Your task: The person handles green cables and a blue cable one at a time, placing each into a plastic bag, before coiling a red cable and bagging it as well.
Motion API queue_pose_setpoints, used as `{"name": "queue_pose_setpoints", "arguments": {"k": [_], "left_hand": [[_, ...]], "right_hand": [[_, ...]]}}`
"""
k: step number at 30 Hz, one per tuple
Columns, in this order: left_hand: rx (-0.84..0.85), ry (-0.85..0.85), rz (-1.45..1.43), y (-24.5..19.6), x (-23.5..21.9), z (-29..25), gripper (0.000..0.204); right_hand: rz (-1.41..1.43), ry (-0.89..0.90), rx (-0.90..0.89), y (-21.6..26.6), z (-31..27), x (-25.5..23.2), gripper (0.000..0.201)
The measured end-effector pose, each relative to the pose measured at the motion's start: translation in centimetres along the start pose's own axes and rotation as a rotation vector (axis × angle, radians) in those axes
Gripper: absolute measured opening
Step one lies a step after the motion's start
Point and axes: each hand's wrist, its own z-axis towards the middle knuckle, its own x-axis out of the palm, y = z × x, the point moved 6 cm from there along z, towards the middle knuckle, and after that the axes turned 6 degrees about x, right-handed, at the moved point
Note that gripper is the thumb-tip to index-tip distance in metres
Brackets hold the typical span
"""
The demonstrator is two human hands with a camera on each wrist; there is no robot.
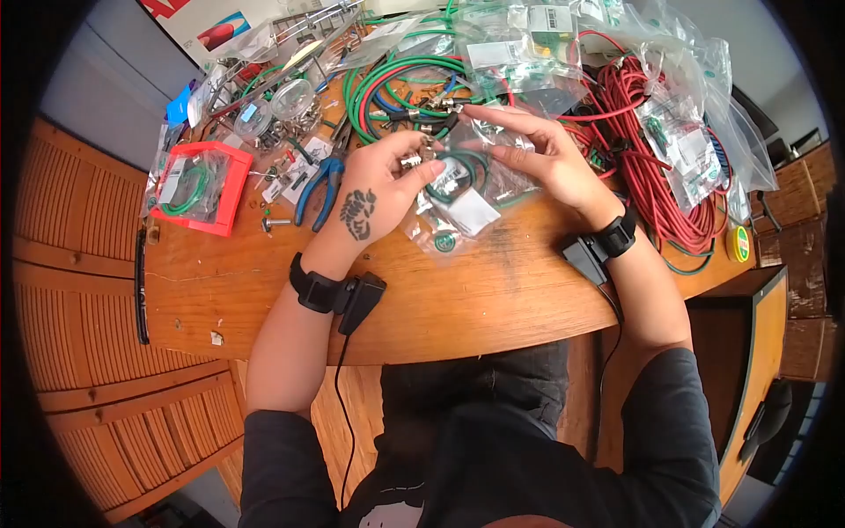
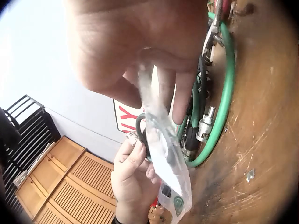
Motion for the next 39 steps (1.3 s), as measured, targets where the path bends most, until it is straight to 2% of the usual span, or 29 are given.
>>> {"name": "queue_pose_setpoints", "arguments": {"k": [2, 6, 8, 9, 11, 12, 13, 15, 16, 18, 19, 21, 22, 25, 27, 28, 30, 34, 37, 39], "left_hand": [[0.016, 0.186, -0.095, -0.2, 1.0, 0.0, 0.027], [0.037, 0.222, -0.035, -0.5, 1.6, -0.6, 0.026], [0.037, 0.307, -0.02, -0.6, 2.4, -0.9, 0.027], [0.036, 0.348, -0.013, -0.6, 2.8, -1.0, 0.028], [0.059, 0.329, -0.118, -0.6, 3.1, -0.8, 0.029], [0.04, 0.226, -0.21, -0.6, 2.5, -0.5, 0.03], [0.023, 0.123, -0.301, -0.6, 1.9, -0.2, 0.03], [-0.033, -0.093, -0.419, -0.3, 0.8, 0.3, 0.029], [-0.042, -0.136, -0.434, -0.2, 0.4, 0.4, 0.027], [-0.051, -0.182, -0.449, 0.1, 0.1, 0.4, 0.026], [-0.051, -0.186, -0.471, 0.2, 0.2, 0.4, 0.026], [-0.055, -0.19, -0.494, 0.4, 0.6, 0.3, 0.026], [-0.071, -0.19, -0.563, 0.5, 1.0, 0.3, 0.025], [-0.093, -0.183, -0.63, 0.6, 1.4, 0.2, 0.025], [-0.11, -0.045, -0.64, 0.8, 1.9, 0.1, 0.026], [-0.111, -0.045, -0.639, 0.9, 1.8, 0.1, 0.026], [-0.145, 0.061, -0.52, 1.2, 2.1, 0.0, 0.027], [-0.116, 0.007, -0.462, 0.7, 2.5, -0.2, 0.026], [-0.116, 0.023, -0.425, 0.3, 2.9, -0.4, 0.025], [0.001, 0.01, -0.346, -0.3, 2.7, -0.4, 0.024]], "right_hand": [[0.281, 0.092, 0.106, -0.4, -0.2, 0.7, 0.043], [0.329, 0.133, 0.098, -0.1, -0.2, 1.5, 0.043], [0.149, 0.15, -0.022, 0.0, -0.1, 1.7, 0.048], [0.15, 0.149, -0.021, 0.2, -0.4, 1.7, 0.048], [0.727, 0.18, 0.211, -0.4, -0.8, 2.3, 0.058], [0.868, 0.231, 0.158, -0.5, -0.4, 2.5, 0.073], [0.868, 0.235, 0.156, -0.8, -0.3, 2.6, 0.073], [1.021, 0.194, -0.004, -0.3, 0.0, 2.1, 0.079], [1.022, 0.198, -0.006, -0.2, -0.1, 2.4, 0.079], [0.665, -0.006, 0.118, -1.0, -0.2, 2.4, 0.066], [0.665, -0.005, 0.116, -1.3, -0.1, 2.5, 0.066], [0.721, -0.038, 0.247, -3.0, -0.1, 3.0, 0.052], [0.696, -0.054, 0.236, -2.9, -0.1, 2.9, 0.043], [0.778, -0.069, 0.162, -2.5, 0.2, 3.0, 0.04], [0.719, -0.066, 0.133, -1.6, 0.2, 2.8, 0.039], [0.66, -0.063, 0.106, -1.2, 0.1, 2.8, 0.04], [0.737, -0.055, 0.132, -1.2, 0.0, 2.9, 0.04], [0.976, -0.056, 0.166, -0.9, 0.1, 3.3, 0.04], [0.815, -0.045, 0.179, -1.5, -0.1, 3.9, 0.041], [0.797, -0.012, 0.165, -1.6, -0.1, 3.8, 0.042]]}}
